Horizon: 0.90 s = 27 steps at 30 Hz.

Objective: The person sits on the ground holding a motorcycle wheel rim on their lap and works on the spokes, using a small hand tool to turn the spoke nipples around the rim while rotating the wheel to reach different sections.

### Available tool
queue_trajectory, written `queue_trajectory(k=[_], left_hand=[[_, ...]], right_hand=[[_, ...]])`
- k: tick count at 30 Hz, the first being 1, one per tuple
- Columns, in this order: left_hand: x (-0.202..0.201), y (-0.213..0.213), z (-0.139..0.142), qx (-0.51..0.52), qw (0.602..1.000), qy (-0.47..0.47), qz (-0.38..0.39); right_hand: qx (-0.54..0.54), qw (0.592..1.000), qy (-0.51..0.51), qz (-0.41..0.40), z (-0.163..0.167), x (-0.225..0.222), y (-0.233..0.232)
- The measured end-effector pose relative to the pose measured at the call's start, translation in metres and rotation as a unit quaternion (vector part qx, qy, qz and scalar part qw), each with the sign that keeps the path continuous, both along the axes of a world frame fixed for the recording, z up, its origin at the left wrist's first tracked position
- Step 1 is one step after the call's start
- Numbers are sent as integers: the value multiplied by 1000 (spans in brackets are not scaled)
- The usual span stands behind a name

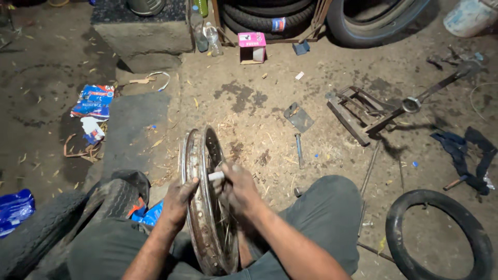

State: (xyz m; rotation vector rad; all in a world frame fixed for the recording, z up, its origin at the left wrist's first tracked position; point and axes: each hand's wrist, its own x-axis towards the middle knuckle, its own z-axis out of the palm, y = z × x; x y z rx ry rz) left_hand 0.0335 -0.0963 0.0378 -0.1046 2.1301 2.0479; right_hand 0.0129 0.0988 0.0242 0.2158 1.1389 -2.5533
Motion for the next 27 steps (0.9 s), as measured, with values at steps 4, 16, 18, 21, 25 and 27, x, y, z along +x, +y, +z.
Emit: queue_trajectory(k=[4, 16, 18, 21, 25, 27], left_hand=[[-3, 3, 2, 49, 998, -19, 16], [-7, -7, -7, -4, 1000, -9, -14], [-7, -9, -7, -2, 1000, 1, -29], [-5, -9, -5, 0, 999, -2, -32], [-3, -6, -2, -13, 1000, 8, -20], [-4, -5, -1, -1, 999, -39, -10]], right_hand=[[-97, 994, -54, -16, -3, 44, -9], [68, 996, 56, 16, -19, 18, 6], [85, 994, 59, 19, -20, 13, 7], [104, 993, 52, 2, -24, 3, 7], [168, 982, 79, -15, -31, -4, 4], [169, 982, 89, -6, -30, -5, 3]])
